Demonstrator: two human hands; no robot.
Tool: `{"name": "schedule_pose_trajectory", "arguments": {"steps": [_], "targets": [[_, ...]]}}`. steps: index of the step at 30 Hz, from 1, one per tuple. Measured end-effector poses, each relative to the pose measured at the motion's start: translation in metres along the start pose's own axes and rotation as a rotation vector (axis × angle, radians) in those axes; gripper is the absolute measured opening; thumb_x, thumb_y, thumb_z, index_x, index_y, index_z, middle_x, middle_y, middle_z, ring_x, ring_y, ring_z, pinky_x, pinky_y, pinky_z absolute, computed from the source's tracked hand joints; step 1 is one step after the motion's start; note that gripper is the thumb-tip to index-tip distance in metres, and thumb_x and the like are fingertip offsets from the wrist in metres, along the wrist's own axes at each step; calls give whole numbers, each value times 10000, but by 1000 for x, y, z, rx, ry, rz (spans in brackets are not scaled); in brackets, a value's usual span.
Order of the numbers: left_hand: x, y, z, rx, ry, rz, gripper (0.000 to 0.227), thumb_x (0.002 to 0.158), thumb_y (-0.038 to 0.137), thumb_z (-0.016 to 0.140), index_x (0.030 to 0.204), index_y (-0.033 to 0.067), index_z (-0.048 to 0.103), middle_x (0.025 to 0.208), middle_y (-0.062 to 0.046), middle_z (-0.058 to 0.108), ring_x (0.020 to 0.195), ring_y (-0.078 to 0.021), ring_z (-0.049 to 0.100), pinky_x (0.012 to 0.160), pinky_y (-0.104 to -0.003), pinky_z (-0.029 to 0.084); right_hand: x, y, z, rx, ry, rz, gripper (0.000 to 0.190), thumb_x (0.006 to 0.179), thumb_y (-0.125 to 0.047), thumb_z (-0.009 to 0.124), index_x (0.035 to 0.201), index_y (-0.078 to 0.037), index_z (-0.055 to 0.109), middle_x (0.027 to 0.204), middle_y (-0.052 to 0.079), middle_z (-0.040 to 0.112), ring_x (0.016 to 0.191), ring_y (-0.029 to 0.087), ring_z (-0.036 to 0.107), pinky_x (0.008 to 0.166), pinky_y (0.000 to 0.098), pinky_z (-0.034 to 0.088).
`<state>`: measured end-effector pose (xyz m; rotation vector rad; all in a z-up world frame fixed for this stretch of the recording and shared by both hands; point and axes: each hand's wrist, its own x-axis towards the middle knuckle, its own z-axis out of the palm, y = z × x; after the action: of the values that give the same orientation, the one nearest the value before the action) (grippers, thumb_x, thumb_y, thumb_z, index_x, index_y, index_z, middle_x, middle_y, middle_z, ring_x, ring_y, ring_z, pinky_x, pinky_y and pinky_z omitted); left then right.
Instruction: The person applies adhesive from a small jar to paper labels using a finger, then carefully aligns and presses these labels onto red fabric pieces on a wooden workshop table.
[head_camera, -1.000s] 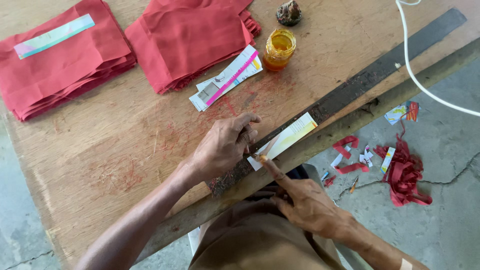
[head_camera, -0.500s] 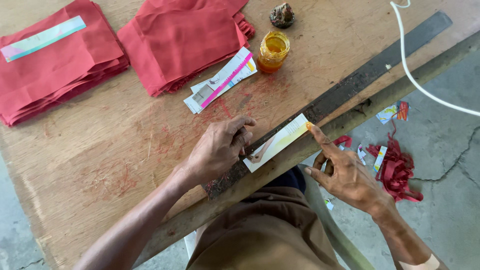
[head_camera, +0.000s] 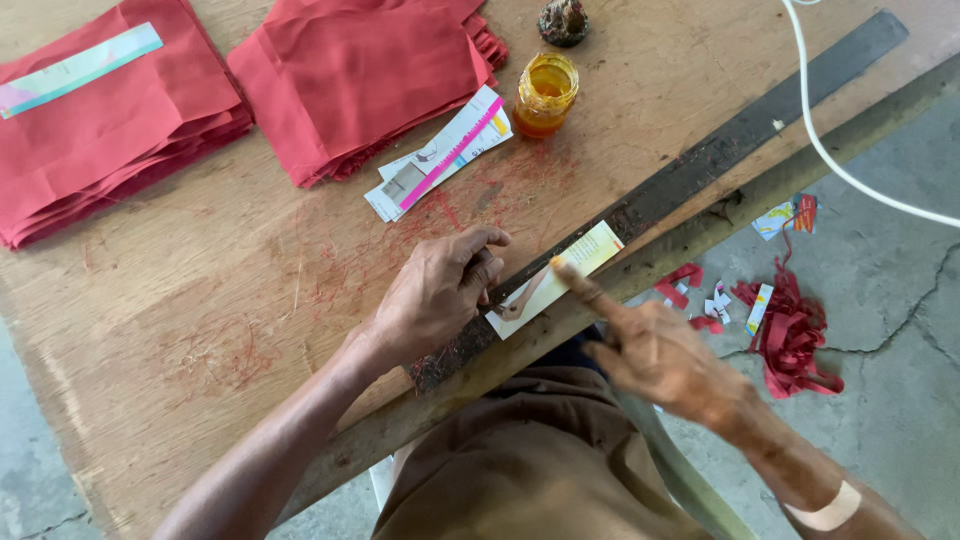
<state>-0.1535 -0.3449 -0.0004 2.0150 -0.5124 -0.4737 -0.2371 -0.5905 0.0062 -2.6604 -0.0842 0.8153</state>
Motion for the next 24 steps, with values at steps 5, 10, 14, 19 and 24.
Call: {"name": "schedule_pose_trajectory", "arguments": {"steps": [5,10,14,19,24], "targets": [[-1,-1,0,-27,7,39,289,1005,162,569,1246,9,615,786,-90,703,678,-175,701,635,-344,567,-7,-26,27,13,130,-285,947,835,-82,592,1635,-334,150,528,115,580,430,300,550,490,479,459],[-1,0,-1,-25,11,19,295,1004,163,566,1251,10,618,766,-97,706,665,-176,697,632,-350,568,-12,-35,29,-137,54,-223,928,878,-55,510,1654,-380,117,610,81,641,489,268,615,467,462,531],[-5,1,-4,-36,6,-4,282,1015,160,559,1249,11,605,764,-125,705,688,-222,699,654,-380,560,-12,-32,27,-271,97,-104,850,971,-207,530,1659,-405,72,641,115,665,515,297,633,538,472,556],[-19,0,-3,125,216,250,216,986,63,591,1190,-6,596,1067,-201,679,936,-344,678,796,-429,536,-11,-33,32,-258,90,-194,860,962,-170,535,1635,-431,67,660,114,664,521,303,648,522,486,552],[-41,-4,10,182,322,193,157,996,11,559,1149,4,522,1067,-214,578,943,-384,615,829,-460,506,-5,-38,38,-218,66,-194,877,957,-144,545,1614,-399,24,648,130,679,560,333,666,555,510,545]]}}
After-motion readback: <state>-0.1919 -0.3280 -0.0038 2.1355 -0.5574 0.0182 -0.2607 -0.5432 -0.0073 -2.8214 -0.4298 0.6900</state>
